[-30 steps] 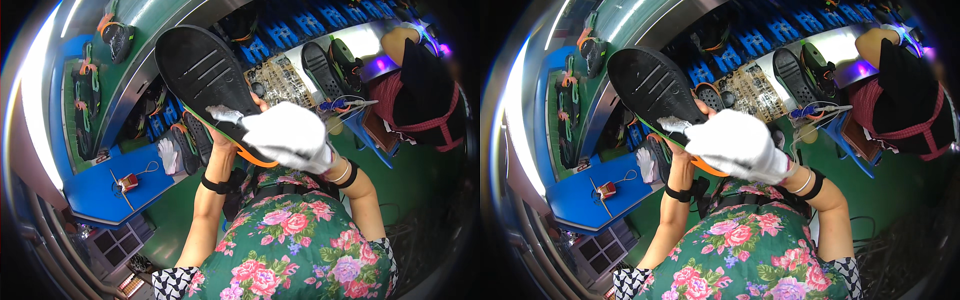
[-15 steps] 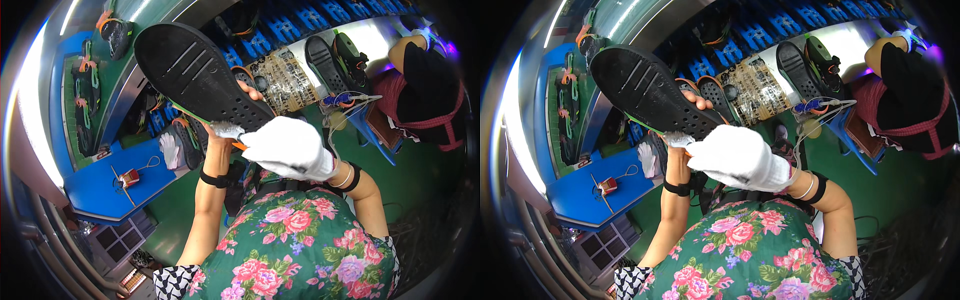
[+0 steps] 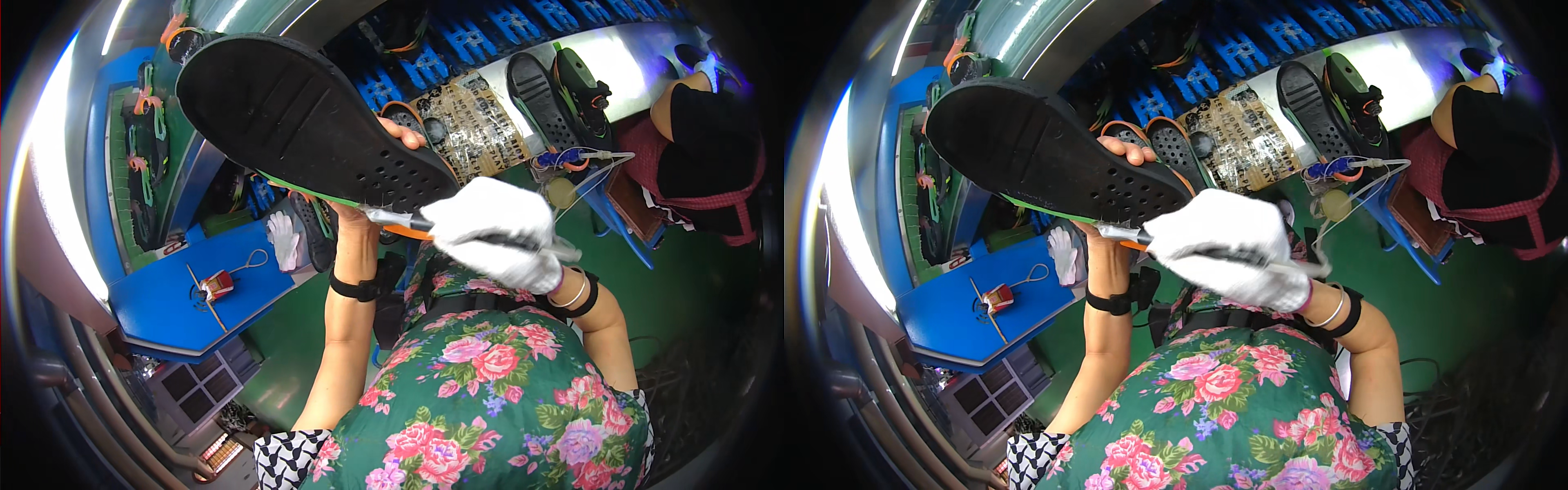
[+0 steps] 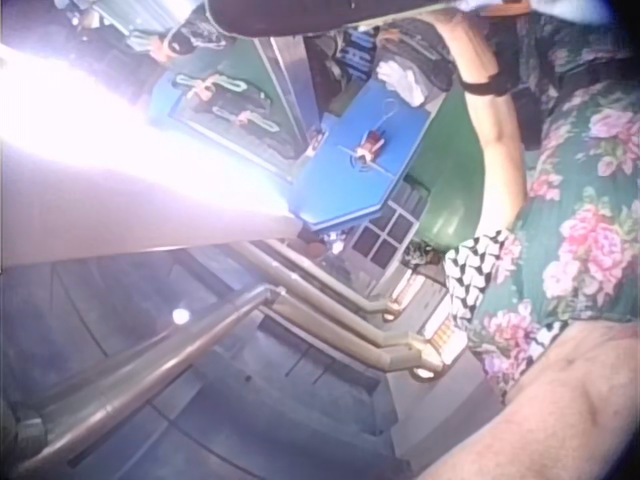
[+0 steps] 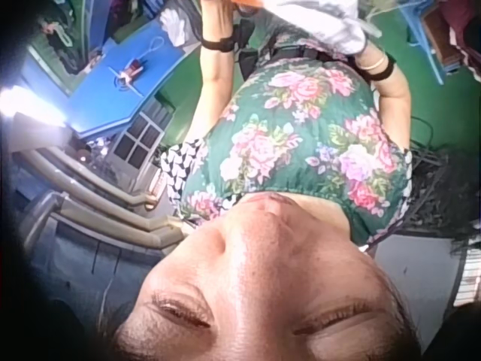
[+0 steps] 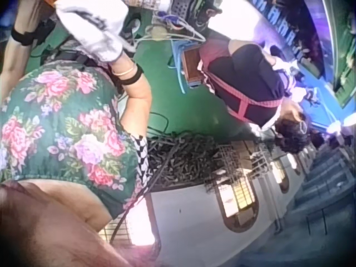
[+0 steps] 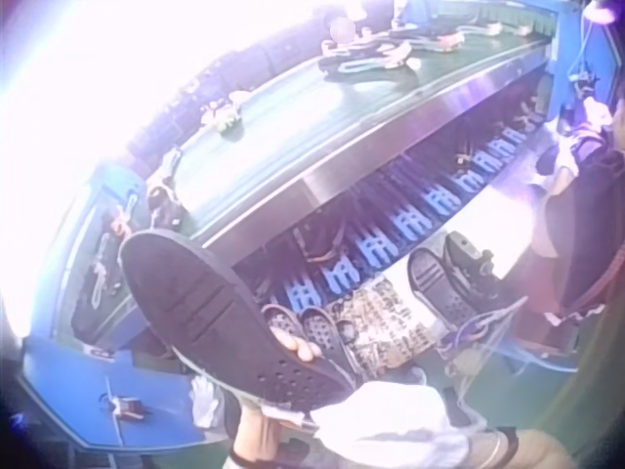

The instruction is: Applying adhesive to shoe soles using a brush on a manufacturing line.

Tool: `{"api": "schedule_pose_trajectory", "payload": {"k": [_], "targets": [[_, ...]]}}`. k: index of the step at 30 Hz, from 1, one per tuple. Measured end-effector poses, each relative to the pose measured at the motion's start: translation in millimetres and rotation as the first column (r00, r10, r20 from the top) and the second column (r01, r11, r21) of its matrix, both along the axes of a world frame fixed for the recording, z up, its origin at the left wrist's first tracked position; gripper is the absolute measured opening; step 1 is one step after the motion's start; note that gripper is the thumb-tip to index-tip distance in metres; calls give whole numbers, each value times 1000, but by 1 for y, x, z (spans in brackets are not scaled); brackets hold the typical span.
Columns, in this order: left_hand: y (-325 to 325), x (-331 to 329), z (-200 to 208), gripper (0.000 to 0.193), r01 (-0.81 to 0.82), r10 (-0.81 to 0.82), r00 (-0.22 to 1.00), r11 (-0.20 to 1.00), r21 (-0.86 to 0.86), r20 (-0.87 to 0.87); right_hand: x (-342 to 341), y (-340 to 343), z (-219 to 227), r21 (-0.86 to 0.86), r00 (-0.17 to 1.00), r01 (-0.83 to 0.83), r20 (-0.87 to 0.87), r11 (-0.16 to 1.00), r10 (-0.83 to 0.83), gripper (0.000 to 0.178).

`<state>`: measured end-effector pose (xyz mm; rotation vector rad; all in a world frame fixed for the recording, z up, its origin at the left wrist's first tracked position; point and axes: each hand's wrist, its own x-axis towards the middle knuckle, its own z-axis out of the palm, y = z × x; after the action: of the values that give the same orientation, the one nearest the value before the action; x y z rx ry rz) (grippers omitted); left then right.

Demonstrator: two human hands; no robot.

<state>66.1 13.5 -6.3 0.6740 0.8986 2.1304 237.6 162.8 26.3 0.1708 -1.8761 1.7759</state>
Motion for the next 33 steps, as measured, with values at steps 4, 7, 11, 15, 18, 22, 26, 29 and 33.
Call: {"api": "schedule_pose_trajectory", "payload": {"k": [4, 7, 11, 15, 18, 22, 26, 29, 33], "targets": [[2, -2, -2, 90, -41, 37, 997, 997, 58, 64, 1, 4, -6, 86, 995, 97, -34, 992, -95, 18], [1, -3, -2, 84, -48, 45, 996, 998, 32, 78, 3, 0, -1, 223, 992, 78, -112, 972, -54, 22], [5, -7, 3, 83, 54, -54, 999, 997, 60, -1, 2, -2, -14, -244, 998, 1, 63, 970, 15, 16], [9, -2, 11, 82, 15, -26, 997, 989, 145, 74, 4, 4, -9, 124, 994, 94, -60, 988, -87, 22], [4, -7, 10, 79, -8, 4, 998, 997, 71, 57, 4, -3, -5, 208, 991, 122, -87, 970, -106, 19], [7, -7, 9, 70, -32, 32, 999, 993, 118, -1, 2, -2, -11, -185, 998, 27, 68, 982, -14, 16], [7, -12, 10, 55, -65, 66, 998, 994, 87, -8, 5, 10, -6, 168, 997, 71, -54, 983, -63, 24], [8, -15, 12, 49, -50, 59, 993, 995, 84, -101, 8, 4, -3, 194, 996, 83, -38, 977, -77, 19], [10, -14, 16, 45, -71, 86, 978, 994, 87, -188, 6, 7, -6, 101, 998, 44, -43, 994, -40, 20]]}}
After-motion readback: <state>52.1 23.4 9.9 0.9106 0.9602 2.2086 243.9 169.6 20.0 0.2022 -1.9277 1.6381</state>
